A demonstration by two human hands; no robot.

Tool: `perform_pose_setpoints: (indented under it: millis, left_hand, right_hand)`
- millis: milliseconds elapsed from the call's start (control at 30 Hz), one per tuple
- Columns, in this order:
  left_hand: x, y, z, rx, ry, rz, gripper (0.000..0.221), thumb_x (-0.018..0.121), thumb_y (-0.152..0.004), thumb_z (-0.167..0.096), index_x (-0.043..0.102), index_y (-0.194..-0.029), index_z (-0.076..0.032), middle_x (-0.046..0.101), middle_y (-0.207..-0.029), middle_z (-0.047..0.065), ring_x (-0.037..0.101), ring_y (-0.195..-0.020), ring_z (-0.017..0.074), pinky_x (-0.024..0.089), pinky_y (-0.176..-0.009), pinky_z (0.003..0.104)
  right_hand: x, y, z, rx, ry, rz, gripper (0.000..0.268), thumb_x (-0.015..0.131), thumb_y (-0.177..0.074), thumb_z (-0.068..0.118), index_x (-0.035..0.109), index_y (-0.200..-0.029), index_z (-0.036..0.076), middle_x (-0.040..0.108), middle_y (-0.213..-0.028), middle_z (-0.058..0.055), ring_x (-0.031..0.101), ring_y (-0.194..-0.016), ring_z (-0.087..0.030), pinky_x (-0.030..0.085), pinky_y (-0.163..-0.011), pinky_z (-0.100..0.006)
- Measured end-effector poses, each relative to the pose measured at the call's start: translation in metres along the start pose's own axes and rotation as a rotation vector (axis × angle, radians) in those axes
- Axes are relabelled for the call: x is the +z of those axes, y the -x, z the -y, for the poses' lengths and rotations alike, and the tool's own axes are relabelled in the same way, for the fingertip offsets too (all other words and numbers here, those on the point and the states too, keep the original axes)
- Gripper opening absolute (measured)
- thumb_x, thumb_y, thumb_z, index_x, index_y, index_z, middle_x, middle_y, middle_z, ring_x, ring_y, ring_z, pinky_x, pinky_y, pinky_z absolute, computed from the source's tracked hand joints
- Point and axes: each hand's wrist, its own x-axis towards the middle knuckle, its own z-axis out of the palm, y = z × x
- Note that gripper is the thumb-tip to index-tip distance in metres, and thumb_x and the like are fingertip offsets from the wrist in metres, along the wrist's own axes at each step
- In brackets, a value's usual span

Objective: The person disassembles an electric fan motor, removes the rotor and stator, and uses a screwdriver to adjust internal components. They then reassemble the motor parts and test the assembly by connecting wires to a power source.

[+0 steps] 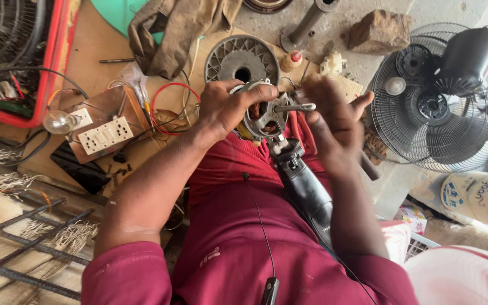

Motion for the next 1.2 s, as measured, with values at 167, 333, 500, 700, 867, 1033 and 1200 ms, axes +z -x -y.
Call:
perform_pose_setpoints:
  millis: [167,333,500,700,867,1033,1200]
  left_hand:
    - [0.002,-0.005,-0.001,-0.090,-0.086,-0.057,0.054,0.077,-0.063,-0.065,0.081,-0.071,-0.012,0.073,-0.062,0.000,0.069,-0.059,0.0102,0.051,-0.056,0.027]
    - [0.006,-0.014,0.001,-0.222,-0.146,-0.127,0.059,0.081,-0.060,-0.068,0.072,-0.063,-0.010,0.065,-0.057,0.002,0.061,-0.050,0.0126,0.045,-0.046,0.031]
    - [0.003,-0.016,0.005,-0.333,-0.097,-0.192,0.059,0.085,-0.054,-0.064,0.061,-0.061,-0.010,0.065,-0.061,0.003,0.062,-0.050,0.0134,0.048,-0.041,0.030]
    - [0.002,-0.028,0.002,-0.557,-0.214,-0.272,0.080,0.088,-0.051,-0.061,0.071,-0.091,0.007,0.075,-0.092,0.014,0.074,-0.076,0.0205,0.060,-0.064,0.032]
    - [0.007,-0.039,0.001,-0.668,-0.273,-0.251,0.086,0.084,-0.052,-0.063,0.074,-0.105,0.003,0.077,-0.103,0.015,0.076,-0.089,0.0233,0.061,-0.073,0.037]
    - [0.013,-0.048,0.005,-0.705,-0.411,-0.247,0.092,0.083,-0.055,-0.068,0.070,-0.117,0.000,0.072,-0.115,0.016,0.073,-0.099,0.0257,0.061,-0.080,0.038]
    - [0.017,-0.060,-0.002,-0.769,-0.592,-0.177,0.096,0.076,-0.060,-0.076,0.068,-0.125,-0.006,0.070,-0.122,0.016,0.070,-0.104,0.0281,0.059,-0.087,0.038]
  right_hand:
    - [0.030,0.000,-0.040,-0.014,-0.583,-0.062,0.035,0.057,-0.114,0.003,0.054,-0.148,-0.003,0.064,-0.141,-0.021,0.063,-0.135,-0.030,0.047,-0.124,-0.047]
    - [0.031,-0.013,-0.053,0.090,-0.758,-0.194,0.026,0.060,-0.107,0.005,0.060,-0.133,-0.001,0.069,-0.127,-0.019,0.070,-0.120,-0.031,0.060,-0.106,-0.045]
    - [0.041,-0.032,-0.064,0.157,-0.663,-0.292,0.017,0.068,-0.104,0.002,0.065,-0.119,-0.005,0.074,-0.109,-0.020,0.075,-0.098,-0.029,0.066,-0.084,-0.039]
    - [0.049,-0.049,-0.092,0.371,-0.631,-0.448,0.015,0.071,-0.097,0.006,0.068,-0.108,-0.003,0.075,-0.094,-0.015,0.076,-0.081,-0.022,0.069,-0.069,-0.036]
    - [0.053,-0.058,-0.114,0.437,-0.794,-0.302,0.021,0.064,-0.106,0.011,0.063,-0.122,-0.001,0.072,-0.105,-0.015,0.073,-0.092,-0.027,0.065,-0.082,-0.043]
    - [0.041,-0.052,-0.129,0.482,-0.974,-0.187,0.027,0.049,-0.107,0.012,0.055,-0.132,0.004,0.069,-0.125,-0.018,0.071,-0.114,-0.033,0.061,-0.099,-0.050]
    - [0.029,-0.060,-0.137,0.517,-1.048,-0.088,0.026,0.046,-0.111,0.007,0.055,-0.134,0.001,0.068,-0.129,-0.020,0.069,-0.120,-0.034,0.058,-0.104,-0.049]
